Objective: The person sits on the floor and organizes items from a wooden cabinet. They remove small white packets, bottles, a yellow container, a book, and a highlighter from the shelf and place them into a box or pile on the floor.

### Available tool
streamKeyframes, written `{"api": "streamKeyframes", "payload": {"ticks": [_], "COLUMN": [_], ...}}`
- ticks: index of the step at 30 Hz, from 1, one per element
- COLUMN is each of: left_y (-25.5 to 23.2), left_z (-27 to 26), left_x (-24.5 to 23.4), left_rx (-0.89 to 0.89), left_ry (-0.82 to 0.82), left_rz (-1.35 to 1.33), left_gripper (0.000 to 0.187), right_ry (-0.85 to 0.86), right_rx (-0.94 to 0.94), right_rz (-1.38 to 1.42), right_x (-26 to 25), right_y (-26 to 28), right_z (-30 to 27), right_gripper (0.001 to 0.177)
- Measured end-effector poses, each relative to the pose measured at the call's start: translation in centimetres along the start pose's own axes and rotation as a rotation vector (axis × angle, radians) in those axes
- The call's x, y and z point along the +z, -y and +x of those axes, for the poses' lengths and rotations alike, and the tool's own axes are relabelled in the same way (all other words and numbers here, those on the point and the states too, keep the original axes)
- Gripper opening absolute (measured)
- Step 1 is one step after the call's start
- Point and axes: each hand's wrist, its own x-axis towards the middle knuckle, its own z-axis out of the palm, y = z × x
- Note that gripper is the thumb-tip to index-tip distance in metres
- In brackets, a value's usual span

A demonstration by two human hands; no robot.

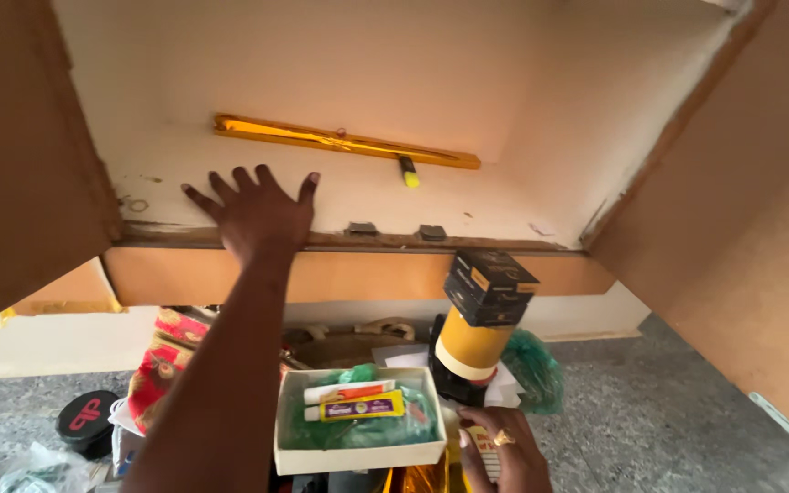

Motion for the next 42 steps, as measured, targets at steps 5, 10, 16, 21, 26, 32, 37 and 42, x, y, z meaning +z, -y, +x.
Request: {"api": "streamKeyframes", "payload": {"ticks": [5,10,16,21,26,32,37,42], "left_y": [0.2,0.1,0.1,0.3,0.3,0.1,0.1,0.0], "left_z": [-0.4,-0.7,-0.7,-0.6,-0.7,-0.6,-0.5,-0.4], "left_x": [-0.7,-1.3,-1.4,-1.4,-1.0,-0.6,0.0,0.2], "left_rx": [-0.012,-0.025,-0.02,-0.023,-0.02,-0.007,-0.004,0.007], "left_ry": [-0.03,-0.02,-0.005,-0.006,-0.038,-0.102,-0.105,-0.11], "left_rz": [-0.036,-0.063,-0.087,-0.084,-0.07,-0.085,-0.089,-0.079], "left_gripper": [0.085,0.076,0.071,0.069,0.069,0.068,0.068,0.071], "right_ry": [-0.086,-0.115,-0.031,0.555,0.793,0.719,0.71,0.713], "right_rx": [-0.113,-0.142,-0.354,-0.434,-0.365,-0.458,-0.412,-0.409], "right_rz": [-0.058,-0.039,-0.16,-0.063,-0.169,-0.181,-0.201,-0.208], "right_x": [1.3,0.2,-2.2,1.2,3.0,2.9,1.3,0.3], "right_y": [1.8,7.3,11.7,12.5,11.7,10.1,10.2,10.5], "right_z": [1.9,8.4,18.6,17.6,15.0,12.8,11.2,11.3], "right_gripper": [0.023,0.017,0.015,0.04,0.051,0.053,0.058,0.065]}}
